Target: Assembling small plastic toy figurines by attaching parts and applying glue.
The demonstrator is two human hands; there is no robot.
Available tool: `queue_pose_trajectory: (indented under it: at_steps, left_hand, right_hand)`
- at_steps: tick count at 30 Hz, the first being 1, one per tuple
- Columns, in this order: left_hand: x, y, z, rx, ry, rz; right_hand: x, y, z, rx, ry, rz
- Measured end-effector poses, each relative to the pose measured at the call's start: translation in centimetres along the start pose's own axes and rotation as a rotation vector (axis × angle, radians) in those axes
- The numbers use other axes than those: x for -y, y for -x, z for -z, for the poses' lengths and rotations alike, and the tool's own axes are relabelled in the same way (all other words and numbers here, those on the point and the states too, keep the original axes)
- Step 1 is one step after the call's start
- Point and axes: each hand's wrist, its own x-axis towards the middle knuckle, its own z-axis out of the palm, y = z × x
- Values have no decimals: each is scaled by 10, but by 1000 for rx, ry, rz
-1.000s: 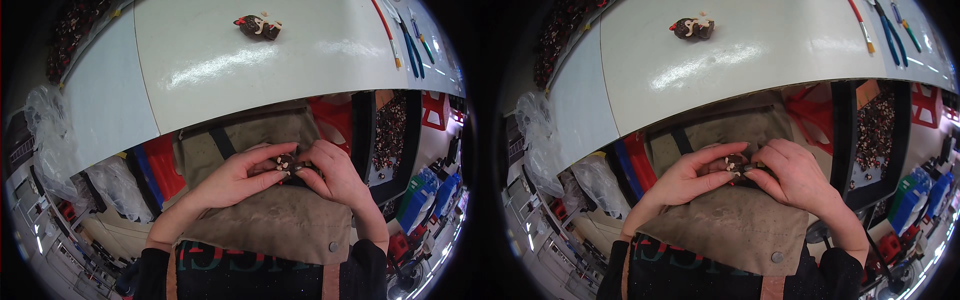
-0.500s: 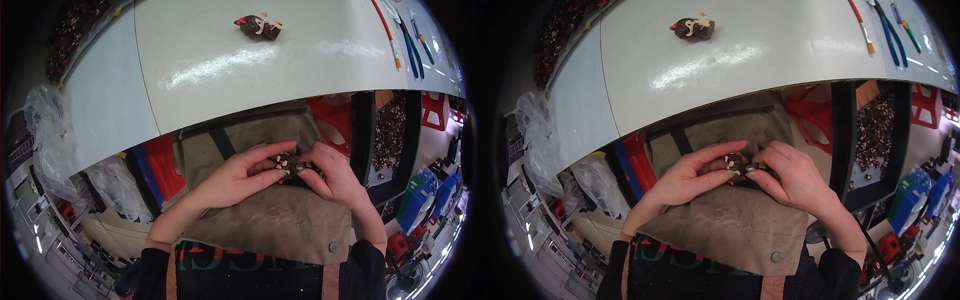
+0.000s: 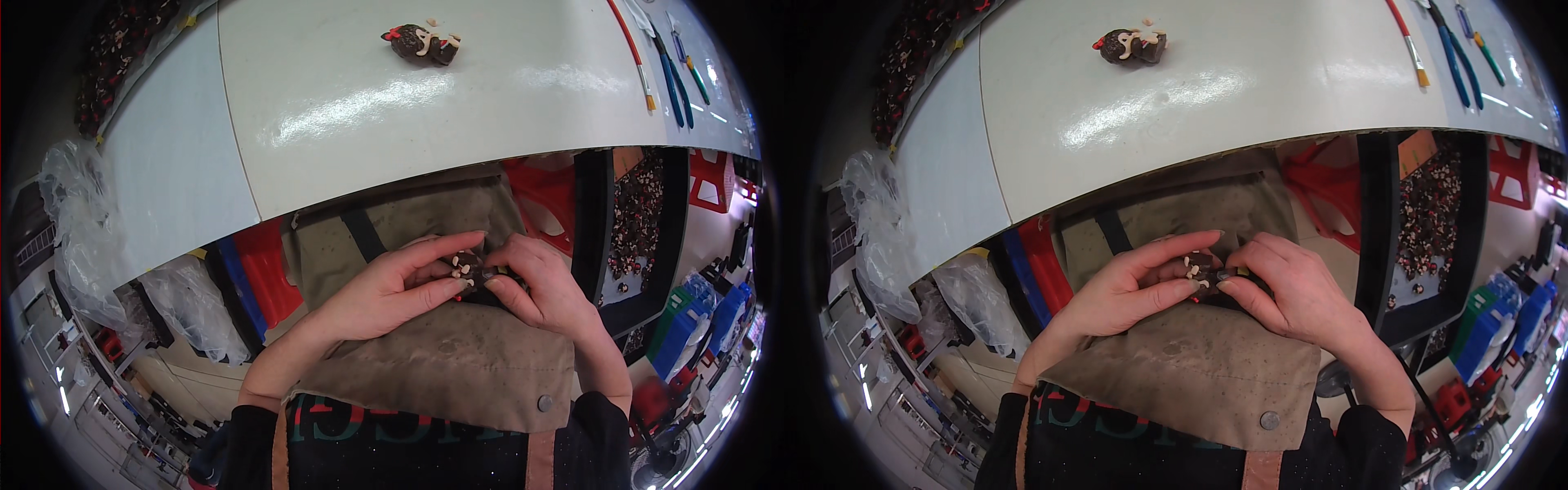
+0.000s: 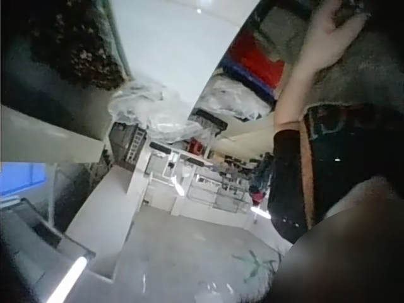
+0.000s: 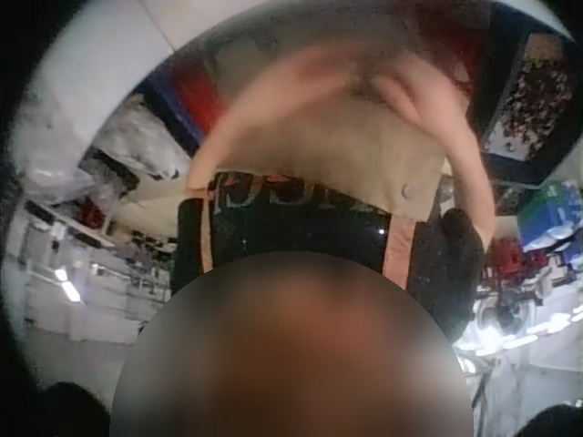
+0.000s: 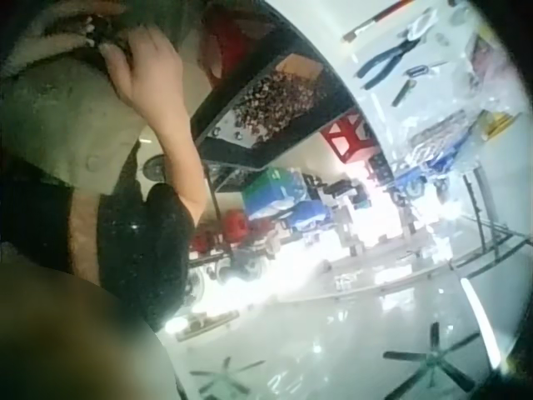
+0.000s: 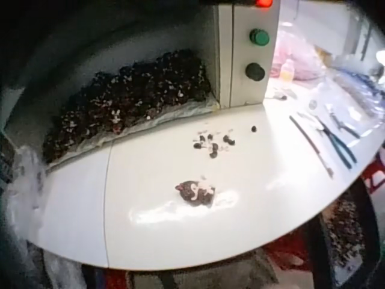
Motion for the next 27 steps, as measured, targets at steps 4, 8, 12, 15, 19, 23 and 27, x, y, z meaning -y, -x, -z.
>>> queue_pose_trajectory:
  at_steps: [4, 8, 12, 15, 19, 23, 27]
  left_hand:
    - [-1, 0, 0, 3, 1, -5]
    - [-2, 0, -2, -4, 8, 4]
    - [-2, 0, -2, -16, -32, 6]
    - [-2, 0, -2, -12, -22, 9]
    - [-3, 0, -2, 1, 27, 24]
    - [-1, 0, -1, -1, 32, 15]
    - [0, 0, -1, 1, 47, 15]
  right_hand:
    - [-1, 0, -1, -1, -11, -2]
    - [0, 1, -1, 6, -27, -19]
    - [1, 1, -2, -20, -32, -17]
    - [1, 1, -3, -61, 47, 21]
    - [-3, 3, -5, -94, 65, 94]
    - [-5, 5, -6, -95, -12, 77]
    - [-4, 7, -6, -11, -35, -65]
